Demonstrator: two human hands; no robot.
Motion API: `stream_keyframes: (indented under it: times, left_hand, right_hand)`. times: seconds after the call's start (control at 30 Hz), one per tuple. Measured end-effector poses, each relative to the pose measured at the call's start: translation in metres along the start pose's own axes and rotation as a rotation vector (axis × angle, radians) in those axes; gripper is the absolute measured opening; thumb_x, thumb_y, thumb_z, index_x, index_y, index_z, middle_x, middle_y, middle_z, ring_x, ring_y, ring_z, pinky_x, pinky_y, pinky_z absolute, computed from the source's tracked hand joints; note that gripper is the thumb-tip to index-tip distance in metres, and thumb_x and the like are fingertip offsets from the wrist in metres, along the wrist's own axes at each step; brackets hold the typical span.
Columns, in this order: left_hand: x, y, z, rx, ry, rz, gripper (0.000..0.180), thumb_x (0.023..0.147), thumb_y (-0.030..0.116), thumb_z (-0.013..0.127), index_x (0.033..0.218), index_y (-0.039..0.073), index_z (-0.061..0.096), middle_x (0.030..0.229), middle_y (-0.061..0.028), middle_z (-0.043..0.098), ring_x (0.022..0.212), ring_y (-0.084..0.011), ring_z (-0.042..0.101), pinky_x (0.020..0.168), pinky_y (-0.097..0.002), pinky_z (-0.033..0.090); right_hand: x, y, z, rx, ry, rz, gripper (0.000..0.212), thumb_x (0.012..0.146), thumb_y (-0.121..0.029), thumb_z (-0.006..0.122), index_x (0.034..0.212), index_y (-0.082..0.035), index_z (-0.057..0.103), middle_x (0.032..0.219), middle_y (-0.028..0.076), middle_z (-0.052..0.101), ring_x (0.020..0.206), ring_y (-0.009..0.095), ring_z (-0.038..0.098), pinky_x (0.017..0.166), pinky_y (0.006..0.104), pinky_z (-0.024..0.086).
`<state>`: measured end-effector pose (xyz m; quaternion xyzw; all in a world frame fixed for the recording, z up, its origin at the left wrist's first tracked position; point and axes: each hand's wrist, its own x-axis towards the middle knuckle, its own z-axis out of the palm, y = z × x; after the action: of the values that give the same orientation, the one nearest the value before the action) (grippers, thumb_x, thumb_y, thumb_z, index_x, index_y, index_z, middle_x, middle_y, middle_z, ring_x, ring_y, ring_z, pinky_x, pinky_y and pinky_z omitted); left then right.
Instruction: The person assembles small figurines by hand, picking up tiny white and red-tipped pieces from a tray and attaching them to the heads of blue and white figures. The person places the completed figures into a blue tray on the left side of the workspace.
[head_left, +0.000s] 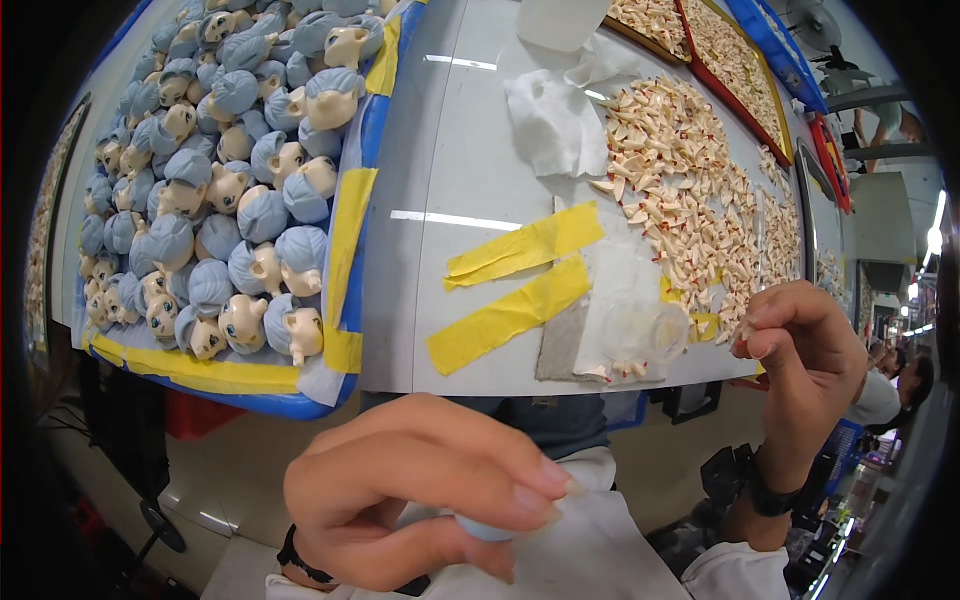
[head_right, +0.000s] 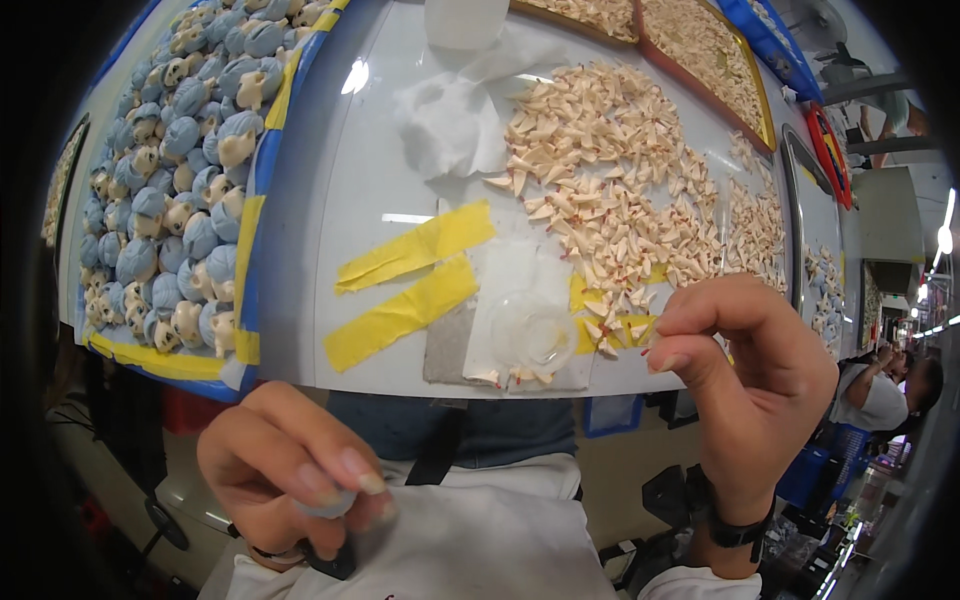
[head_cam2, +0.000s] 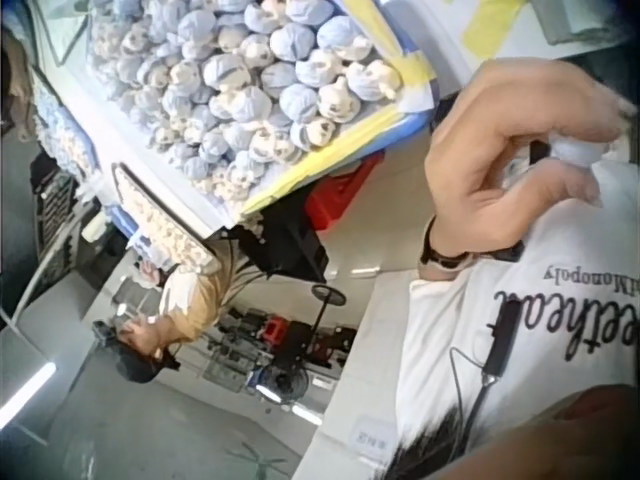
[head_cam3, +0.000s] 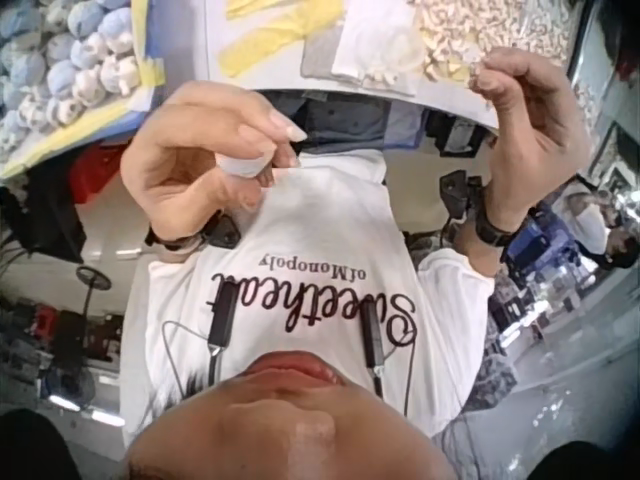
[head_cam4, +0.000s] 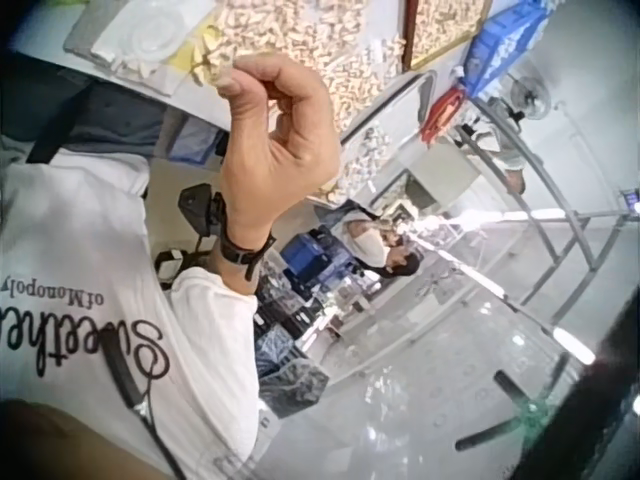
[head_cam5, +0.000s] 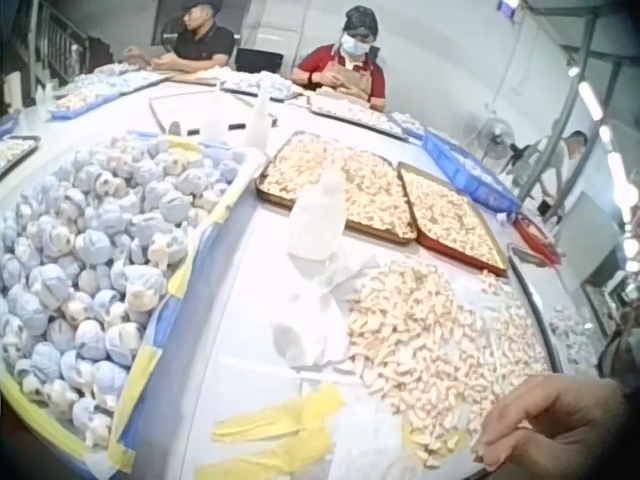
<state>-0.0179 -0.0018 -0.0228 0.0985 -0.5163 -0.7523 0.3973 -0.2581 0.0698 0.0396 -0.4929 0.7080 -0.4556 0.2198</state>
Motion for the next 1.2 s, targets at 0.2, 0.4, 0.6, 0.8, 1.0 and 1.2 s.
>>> stream_keyframes:
  times: [0.2,0.4,0.6,0.8,1.0,1.2]
  left_hand:
    - [-0.002,-0.011,0.008,0.085,0.095,0.050,0.014,0.075,-0.002,0.065,0.086,-0.004,0.057,0.092,-0.0229,0.054,0.068,-0.0250,0.062,0.058,-0.0295,0.055]
    - [0.005,-0.008,0.005,0.071,0.065,-0.007,0.012,0.075,-0.003,0.065,0.084,-0.004,0.058,0.092,-0.0216,0.053,0.072,-0.0240,0.062,0.062,-0.0286,0.054]
    - [0.009,-0.010,0.000,0.163,-0.035,0.017,0.012,0.074,-0.004,0.065,0.084,-0.004,0.057,0.092,-0.0205,0.052,0.073,-0.0244,0.063,0.066,-0.0299,0.054]
    - [0.009,-0.011,0.001,0.159,-0.016,-0.032,0.018,0.076,-0.002,0.064,0.092,-0.004,0.057,0.101,-0.0249,0.052,0.077,-0.0274,0.063,0.069,-0.0328,0.055]
    - [0.014,-0.012,0.003,0.153,-0.061,-0.023,0.024,0.077,0.003,0.066,0.097,-0.005,0.055,0.103,-0.0265,0.053,0.080,-0.0288,0.064,0.069,-0.0341,0.054]
    - [0.014,-0.015,0.015,0.078,0.035,-0.050,0.031,0.073,0.007,0.071,0.097,-0.004,0.055,0.101,-0.0254,0.054,0.077,-0.0273,0.064,0.069,-0.0327,0.054]
  right_hand:
    - [0.001,-0.001,-0.001,0.067,-0.060,-0.013,0.014,0.067,0.010,0.062,0.078,0.005,0.056,0.076,0.010,0.057,0.069,0.015,0.054,0.064,0.0240,0.043]
    - [0.008,-0.013,0.011,-0.093,-0.057,-0.038,0.017,0.068,0.013,0.057,0.081,0.002,0.053,0.078,0.010,0.056,0.070,0.014,0.054,0.064,0.0228,0.044]
    - [0.025,-0.021,0.025,-0.430,-0.266,-0.301,0.018,0.057,0.012,0.060,0.070,0.000,0.055,0.074,0.009,0.052,0.068,0.016,0.050,0.061,0.0252,0.038]
    - [0.031,-0.028,0.025,-0.642,-0.339,-0.412,0.018,0.051,0.008,0.062,0.065,0.000,0.054,0.070,0.007,0.048,0.066,0.018,0.047,0.059,0.0268,0.035]
    - [0.031,-0.026,0.031,-0.678,-0.246,-0.448,0.019,0.051,0.007,0.062,0.065,-0.001,0.054,0.070,0.006,0.047,0.068,0.018,0.047,0.060,0.0264,0.034]
    - [0.017,-0.025,0.015,-0.312,-0.318,-0.394,0.021,0.057,-0.003,0.072,0.071,-0.005,0.056,0.073,0.005,0.048,0.065,0.015,0.044,0.057,0.0250,0.033]
